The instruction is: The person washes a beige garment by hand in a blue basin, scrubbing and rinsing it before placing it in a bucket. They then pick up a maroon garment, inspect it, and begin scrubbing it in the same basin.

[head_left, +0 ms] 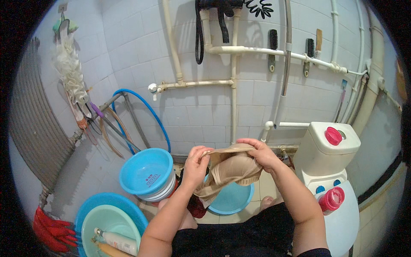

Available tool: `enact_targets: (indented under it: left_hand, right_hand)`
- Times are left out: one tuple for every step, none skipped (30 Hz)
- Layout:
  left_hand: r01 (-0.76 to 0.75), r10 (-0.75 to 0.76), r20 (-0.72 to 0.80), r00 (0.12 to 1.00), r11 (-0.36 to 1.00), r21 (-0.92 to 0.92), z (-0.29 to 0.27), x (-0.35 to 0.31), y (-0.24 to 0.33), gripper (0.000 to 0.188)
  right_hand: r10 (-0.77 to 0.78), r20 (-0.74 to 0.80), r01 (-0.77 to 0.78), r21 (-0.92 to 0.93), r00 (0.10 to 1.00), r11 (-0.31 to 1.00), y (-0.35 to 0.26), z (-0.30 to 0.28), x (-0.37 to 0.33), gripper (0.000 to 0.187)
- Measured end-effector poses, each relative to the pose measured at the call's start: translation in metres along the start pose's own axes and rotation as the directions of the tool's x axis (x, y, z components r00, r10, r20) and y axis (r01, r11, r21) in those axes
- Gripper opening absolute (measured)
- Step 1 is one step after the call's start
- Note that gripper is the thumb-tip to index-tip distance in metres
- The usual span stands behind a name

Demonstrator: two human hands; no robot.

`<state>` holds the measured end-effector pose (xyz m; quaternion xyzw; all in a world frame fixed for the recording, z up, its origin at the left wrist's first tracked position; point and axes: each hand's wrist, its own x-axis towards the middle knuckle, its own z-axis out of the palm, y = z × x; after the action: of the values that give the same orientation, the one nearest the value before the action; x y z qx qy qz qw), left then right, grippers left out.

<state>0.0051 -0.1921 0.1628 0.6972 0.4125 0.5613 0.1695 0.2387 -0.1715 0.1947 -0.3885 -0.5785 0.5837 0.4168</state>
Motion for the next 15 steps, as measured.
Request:
enact_targets:
  left_hand:
    - [-0.045, 0.046, 0.028, 0.999, 0.999, -0.029, 0.001, 0.002, -0.010, 0.017]
    - [0.101, -0.091, 0.057, 0.994, 0.974, -0.201, -0.001, 0.001, -0.008, 0.017]
    - [0.243, -0.219, 0.108, 0.970, 0.901, -0.360, -0.002, 0.003, -0.004, 0.017]
    - [0.374, -0.331, 0.176, 0.927, 0.781, -0.500, -0.004, 0.004, 0.001, 0.017]
    - [0.379, -0.336, 0.181, 0.924, 0.753, -0.538, -0.004, 0.006, 0.006, 0.018]
    - [0.399, -0.349, 0.203, 0.915, 0.707, -0.583, -0.003, 0.007, 0.008, 0.018]
    - [0.418, -0.361, 0.224, 0.905, 0.659, -0.625, -0.002, 0.008, 0.009, 0.018]
    - [0.438, -0.376, 0.246, 0.893, 0.605, -0.665, -0.001, 0.007, 0.009, 0.018]
    - [0.402, -0.364, 0.189, 0.912, 0.706, -0.583, 0.001, 0.008, 0.005, 0.018]
    - [0.364, -0.344, 0.135, 0.929, 0.793, -0.488, 0.004, 0.010, -0.003, 0.019]
    - [0.328, -0.321, 0.083, 0.943, 0.865, -0.379, 0.005, 0.011, -0.006, 0.019]
    - [0.362, -0.349, 0.111, 0.930, 0.830, -0.424, 0.006, 0.012, -0.005, 0.020]
    - [0.395, -0.375, 0.139, 0.917, 0.791, -0.468, 0.006, 0.014, -0.001, 0.021]
    - [0.425, -0.397, 0.170, 0.902, 0.745, -0.514, 0.007, 0.018, 0.002, 0.021]
    - [0.491, -0.447, 0.209, 0.870, 0.750, -0.443, 0.008, 0.022, 0.002, 0.023]
  right_hand:
    - [-0.008, 0.021, 0.009, -0.035, 1.000, 0.999, -0.002, 0.001, -0.002, 0.041]
    - [-0.008, 0.049, 0.011, -0.065, 0.999, 0.998, -0.002, 0.003, -0.004, 0.041]
    - [-0.026, 0.071, 0.027, -0.008, 0.997, 1.000, -0.007, 0.009, -0.009, 0.040]
    - [-0.066, 0.057, 0.068, -0.036, 0.996, 0.997, -0.008, 0.011, -0.011, 0.040]
    - [-0.106, 0.043, 0.108, -0.067, 0.993, 0.992, -0.006, 0.014, -0.013, 0.040]
    - [-0.146, 0.031, 0.148, -0.099, 0.989, 0.984, -0.004, 0.015, -0.014, 0.039]
    - [-0.208, -0.011, 0.205, -0.136, 0.978, 0.969, 0.000, 0.016, -0.014, 0.039]
    - [-0.265, -0.049, 0.254, -0.174, 0.963, 0.951, 0.007, 0.017, -0.015, 0.039]
    - [-0.323, -0.083, 0.300, -0.215, 0.943, 0.929, 0.013, 0.018, -0.016, 0.039]
    - [-0.343, -0.126, 0.309, -0.231, 0.931, 0.923, 0.016, 0.019, -0.016, 0.039]
    - [-0.360, -0.167, 0.315, -0.243, 0.918, 0.917, 0.020, 0.021, -0.017, 0.039]
    - [-0.376, -0.206, 0.321, -0.257, 0.903, 0.912, 0.024, 0.023, -0.018, 0.039]
    - [-0.436, -0.228, 0.352, -0.332, 0.871, 0.875, 0.026, 0.030, -0.023, 0.038]
    - [-0.490, -0.221, 0.371, -0.420, 0.844, 0.828, 0.030, 0.036, -0.028, 0.037]
    - [-0.479, -0.180, 0.357, -0.461, 0.859, 0.812, 0.030, 0.043, -0.036, 0.037]
